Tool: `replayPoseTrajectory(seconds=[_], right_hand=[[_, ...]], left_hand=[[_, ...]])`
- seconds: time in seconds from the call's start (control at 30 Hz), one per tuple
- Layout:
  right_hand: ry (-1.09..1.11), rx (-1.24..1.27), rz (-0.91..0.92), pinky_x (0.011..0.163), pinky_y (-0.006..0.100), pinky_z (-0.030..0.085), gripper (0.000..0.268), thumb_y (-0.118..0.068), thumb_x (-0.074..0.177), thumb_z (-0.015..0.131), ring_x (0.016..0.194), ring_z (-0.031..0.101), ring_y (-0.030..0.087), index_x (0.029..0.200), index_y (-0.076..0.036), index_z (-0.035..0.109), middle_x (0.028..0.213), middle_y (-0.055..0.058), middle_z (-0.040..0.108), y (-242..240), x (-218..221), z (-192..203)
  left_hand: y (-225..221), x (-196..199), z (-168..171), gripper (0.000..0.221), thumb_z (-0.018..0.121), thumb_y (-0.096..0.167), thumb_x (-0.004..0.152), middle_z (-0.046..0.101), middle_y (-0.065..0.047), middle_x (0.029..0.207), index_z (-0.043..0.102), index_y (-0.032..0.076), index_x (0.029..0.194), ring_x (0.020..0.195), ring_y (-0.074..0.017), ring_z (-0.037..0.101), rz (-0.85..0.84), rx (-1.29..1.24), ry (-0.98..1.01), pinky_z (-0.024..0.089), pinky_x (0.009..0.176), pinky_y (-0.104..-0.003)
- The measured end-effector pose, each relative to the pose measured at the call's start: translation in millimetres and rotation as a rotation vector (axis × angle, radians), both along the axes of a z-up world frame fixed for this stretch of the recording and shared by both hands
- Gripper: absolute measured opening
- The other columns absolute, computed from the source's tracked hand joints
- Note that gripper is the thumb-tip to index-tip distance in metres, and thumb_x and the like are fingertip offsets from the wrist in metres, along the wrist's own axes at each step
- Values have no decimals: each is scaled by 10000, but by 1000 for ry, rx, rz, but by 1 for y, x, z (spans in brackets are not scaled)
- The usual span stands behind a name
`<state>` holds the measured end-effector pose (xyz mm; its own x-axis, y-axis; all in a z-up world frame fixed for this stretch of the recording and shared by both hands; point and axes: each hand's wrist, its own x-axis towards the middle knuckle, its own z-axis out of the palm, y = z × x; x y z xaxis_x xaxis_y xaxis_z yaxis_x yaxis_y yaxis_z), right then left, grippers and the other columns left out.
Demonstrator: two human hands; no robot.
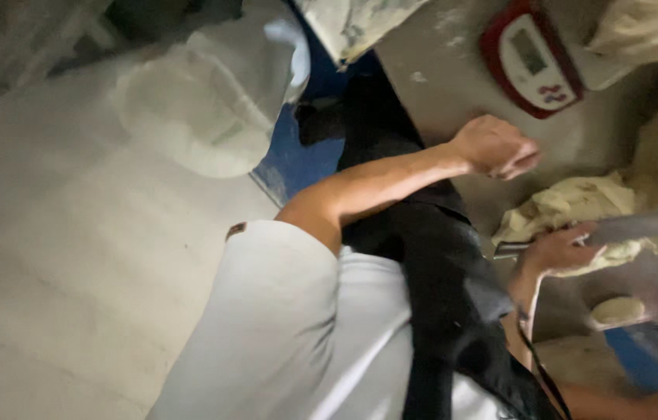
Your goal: The person uses a knife to cut portions of dough from a large mass on a flour-covered table and weighs each portion on a digital scale.
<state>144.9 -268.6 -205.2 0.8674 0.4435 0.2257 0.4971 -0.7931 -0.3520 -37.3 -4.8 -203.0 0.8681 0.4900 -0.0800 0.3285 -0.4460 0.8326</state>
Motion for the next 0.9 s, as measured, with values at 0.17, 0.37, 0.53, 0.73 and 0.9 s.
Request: replayPoseTrajectory(seconds=[0.17,0.37,0.53,0.73,0.9], right_hand=[[141,131,-73,840,430,629,436,-335,1079,564,964,746,318,1235,67,630,1087,217,735,-2,8,-5],[-71,-10,10,938,509,516,413,-308,1110,615,1050,688,389,1216,88,663,1135,263,717,0,-1,1],[-23,-9,-23,933,519,501,436,-321,1121,576,1050,673,407,1257,87,652,1152,269,717,2,-13,9],[81,75,-20,860,465,575,465,-362,1141,549,957,709,332,1252,83,627,1091,232,731,-2,-8,8],[154,90,-22,781,399,609,425,-335,1152,568,896,725,266,1268,71,617,1066,199,738,-4,-7,8]], left_hand=[[-12,11,-19,255,600,405,918,735,-54,746,680,184,819,688,-274,723,17,-69,-35,569,640,-473],[-8,9,-14,178,614,360,919,744,-25,787,694,216,852,752,-280,731,-40,-83,-23,568,645,-461],[-2,10,-3,203,623,370,910,738,-56,760,690,185,860,724,-302,726,-52,36,-46,564,605,-466],[-10,14,-22,214,634,364,941,724,-73,748,674,156,912,658,-263,730,-11,-12,-85,569,549,-416],[-18,24,-36,191,622,353,937,725,-53,768,659,168,903,667,-260,726,52,-7,-132,570,555,-413]])
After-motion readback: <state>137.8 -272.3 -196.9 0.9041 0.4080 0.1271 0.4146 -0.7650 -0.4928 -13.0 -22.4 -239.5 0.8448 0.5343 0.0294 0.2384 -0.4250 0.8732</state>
